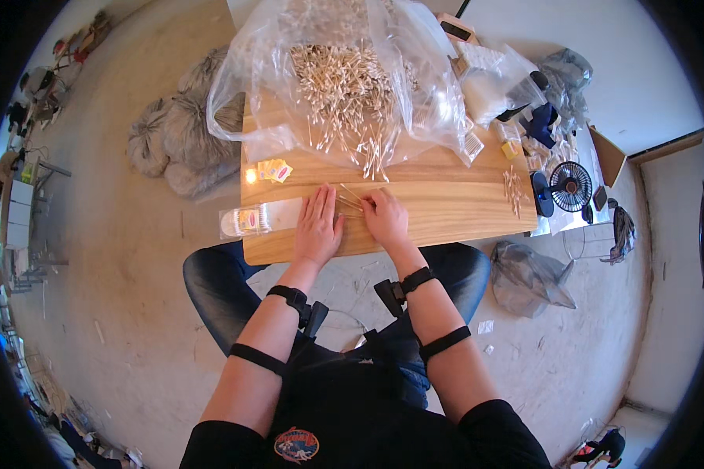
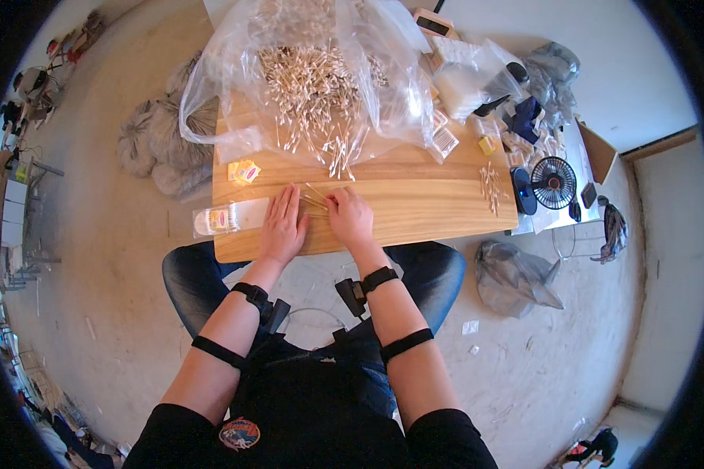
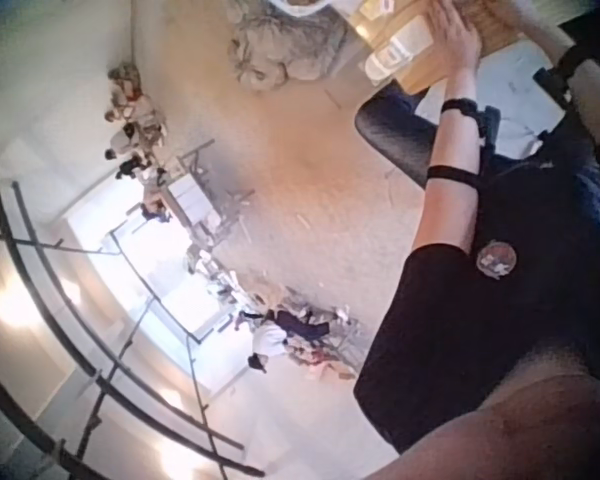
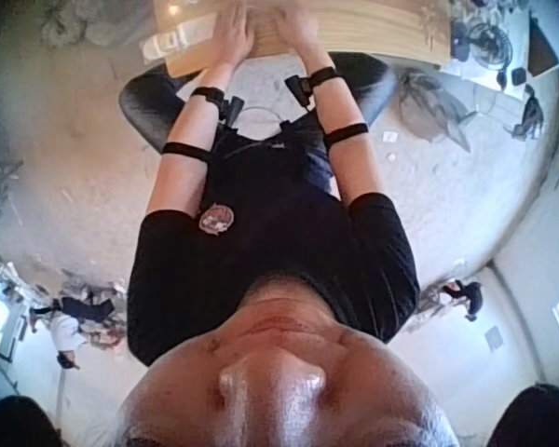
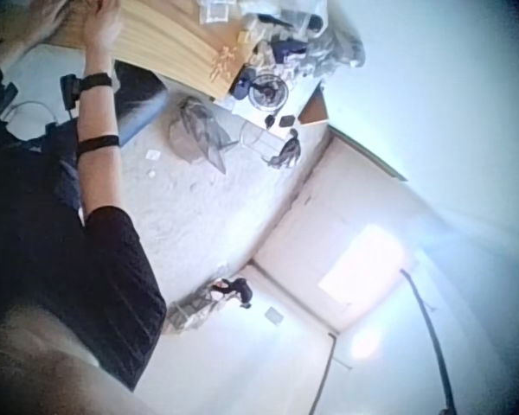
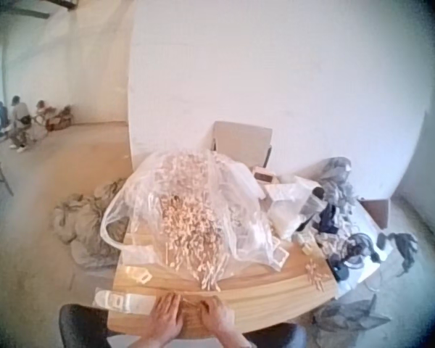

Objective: Sorting and packaging small wooden matches or sticks into small clear plastic bags.

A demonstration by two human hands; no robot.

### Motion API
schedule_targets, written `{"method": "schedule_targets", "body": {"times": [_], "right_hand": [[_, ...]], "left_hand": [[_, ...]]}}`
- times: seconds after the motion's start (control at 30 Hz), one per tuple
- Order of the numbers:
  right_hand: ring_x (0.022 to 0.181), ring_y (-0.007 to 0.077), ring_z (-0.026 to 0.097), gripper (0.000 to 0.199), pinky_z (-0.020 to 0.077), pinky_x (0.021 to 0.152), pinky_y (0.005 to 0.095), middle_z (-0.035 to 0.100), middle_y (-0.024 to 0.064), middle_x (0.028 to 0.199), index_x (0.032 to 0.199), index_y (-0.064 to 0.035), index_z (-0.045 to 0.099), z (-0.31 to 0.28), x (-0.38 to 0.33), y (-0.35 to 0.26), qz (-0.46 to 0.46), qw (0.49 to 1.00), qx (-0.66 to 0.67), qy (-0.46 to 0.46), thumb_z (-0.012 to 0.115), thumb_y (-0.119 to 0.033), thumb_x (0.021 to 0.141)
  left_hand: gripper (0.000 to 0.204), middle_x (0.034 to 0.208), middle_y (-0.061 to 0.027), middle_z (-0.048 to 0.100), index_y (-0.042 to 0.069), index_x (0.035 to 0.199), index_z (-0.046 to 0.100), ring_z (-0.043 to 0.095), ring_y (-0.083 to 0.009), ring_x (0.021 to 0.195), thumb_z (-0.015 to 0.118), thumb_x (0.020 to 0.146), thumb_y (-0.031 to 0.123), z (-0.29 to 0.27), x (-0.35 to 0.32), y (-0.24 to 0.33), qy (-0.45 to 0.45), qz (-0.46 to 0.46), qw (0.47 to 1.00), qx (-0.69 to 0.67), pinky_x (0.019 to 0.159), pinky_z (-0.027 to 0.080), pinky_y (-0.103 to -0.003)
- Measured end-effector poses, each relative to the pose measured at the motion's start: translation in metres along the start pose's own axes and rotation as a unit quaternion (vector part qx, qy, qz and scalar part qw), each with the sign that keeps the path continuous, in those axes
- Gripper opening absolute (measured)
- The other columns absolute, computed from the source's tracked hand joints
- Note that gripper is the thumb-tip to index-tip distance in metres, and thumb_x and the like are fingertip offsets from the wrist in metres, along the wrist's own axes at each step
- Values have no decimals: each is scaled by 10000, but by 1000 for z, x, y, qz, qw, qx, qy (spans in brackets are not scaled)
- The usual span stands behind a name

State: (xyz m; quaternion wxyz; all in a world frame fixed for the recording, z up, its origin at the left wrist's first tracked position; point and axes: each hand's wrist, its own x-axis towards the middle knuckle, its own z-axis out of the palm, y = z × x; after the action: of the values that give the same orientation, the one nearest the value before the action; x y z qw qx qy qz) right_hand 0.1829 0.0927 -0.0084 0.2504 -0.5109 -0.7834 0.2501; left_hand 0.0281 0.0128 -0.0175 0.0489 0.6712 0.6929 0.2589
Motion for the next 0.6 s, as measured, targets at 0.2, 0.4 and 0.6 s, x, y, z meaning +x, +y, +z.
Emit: {"method": "schedule_targets", "body": {"times": [0.2, 0.4, 0.6], "right_hand": [[820, 320, 644, 80, 513, 693, 438, 633, 92, 869, 918, -122, 679, 2, -2, -3, -4, 998, -14, 58, 640, -149, 854], [800, 315, 636, 130, 515, 697, 438, 629, 83, 862, 931, -134, 714, -2, 0, 5, -78, 996, -10, 47, 609, -111, 858], [872, 332, 616, 139, 500, 738, 449, 616, 105, 927, 973, -108, 674, -5, 6, 8, -4, 997, 37, 74, 650, -125, 837]], "left_hand": [[654, 1499, -170, 390, 37, 1470, 346, 366, -314, 1389, 589, 916, 288, -1, 2, 2, -17, 5, 1000, 21, 1154, 265, -477], [613, 1487, -166, 404, 40, 1431, 416, 377, -312, 1380, 605, 905, 291, -1, 9, 4, -6, 22, 1000, 17, 1142, 273, -488], [355, 1279, -148, 554, 23, 1145, 618, 481, -320, 1265, 639, 861, 236, -3, 3, -2, 14, 27, 998, -62, 1111, 333, -470]]}}
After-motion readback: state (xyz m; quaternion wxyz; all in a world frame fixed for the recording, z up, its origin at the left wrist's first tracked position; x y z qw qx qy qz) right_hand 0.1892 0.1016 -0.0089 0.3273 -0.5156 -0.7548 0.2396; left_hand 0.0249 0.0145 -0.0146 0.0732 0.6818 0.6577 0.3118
